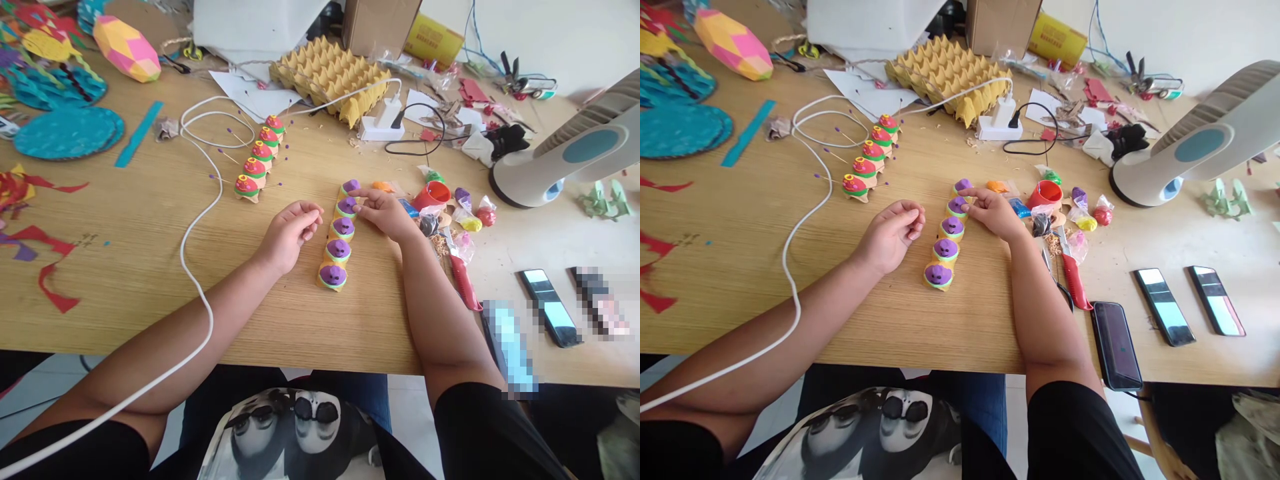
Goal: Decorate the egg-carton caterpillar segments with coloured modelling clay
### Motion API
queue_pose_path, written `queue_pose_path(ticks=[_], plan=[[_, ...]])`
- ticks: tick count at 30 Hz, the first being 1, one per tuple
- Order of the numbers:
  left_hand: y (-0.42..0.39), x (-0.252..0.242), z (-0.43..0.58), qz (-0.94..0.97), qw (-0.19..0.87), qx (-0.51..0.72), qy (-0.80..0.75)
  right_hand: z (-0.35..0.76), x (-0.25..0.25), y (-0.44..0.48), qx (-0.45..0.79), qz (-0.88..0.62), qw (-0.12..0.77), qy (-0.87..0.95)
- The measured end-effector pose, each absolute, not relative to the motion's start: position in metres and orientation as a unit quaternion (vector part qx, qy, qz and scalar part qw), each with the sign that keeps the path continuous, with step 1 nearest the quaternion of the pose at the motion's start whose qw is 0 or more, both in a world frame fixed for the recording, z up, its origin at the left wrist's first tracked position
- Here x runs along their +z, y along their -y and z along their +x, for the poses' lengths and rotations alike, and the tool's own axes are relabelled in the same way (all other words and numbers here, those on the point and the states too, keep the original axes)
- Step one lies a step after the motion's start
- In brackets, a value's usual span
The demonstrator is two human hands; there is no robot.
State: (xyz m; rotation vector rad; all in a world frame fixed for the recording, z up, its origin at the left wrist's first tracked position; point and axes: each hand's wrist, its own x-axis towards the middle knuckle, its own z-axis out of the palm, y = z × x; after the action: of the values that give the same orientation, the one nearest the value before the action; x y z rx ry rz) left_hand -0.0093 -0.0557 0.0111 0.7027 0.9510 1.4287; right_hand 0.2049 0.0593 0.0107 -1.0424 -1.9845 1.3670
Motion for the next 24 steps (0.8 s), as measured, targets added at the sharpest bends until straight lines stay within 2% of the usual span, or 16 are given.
queue_pose_path(ticks=[24], plan=[[0.0557, 0.0103, -0.0094, 0.311, 0.598, 0.611, -0.415, 0.2022, 0.0082, -0.0606, 0.456, -0.398, 0.265, 0.750]])
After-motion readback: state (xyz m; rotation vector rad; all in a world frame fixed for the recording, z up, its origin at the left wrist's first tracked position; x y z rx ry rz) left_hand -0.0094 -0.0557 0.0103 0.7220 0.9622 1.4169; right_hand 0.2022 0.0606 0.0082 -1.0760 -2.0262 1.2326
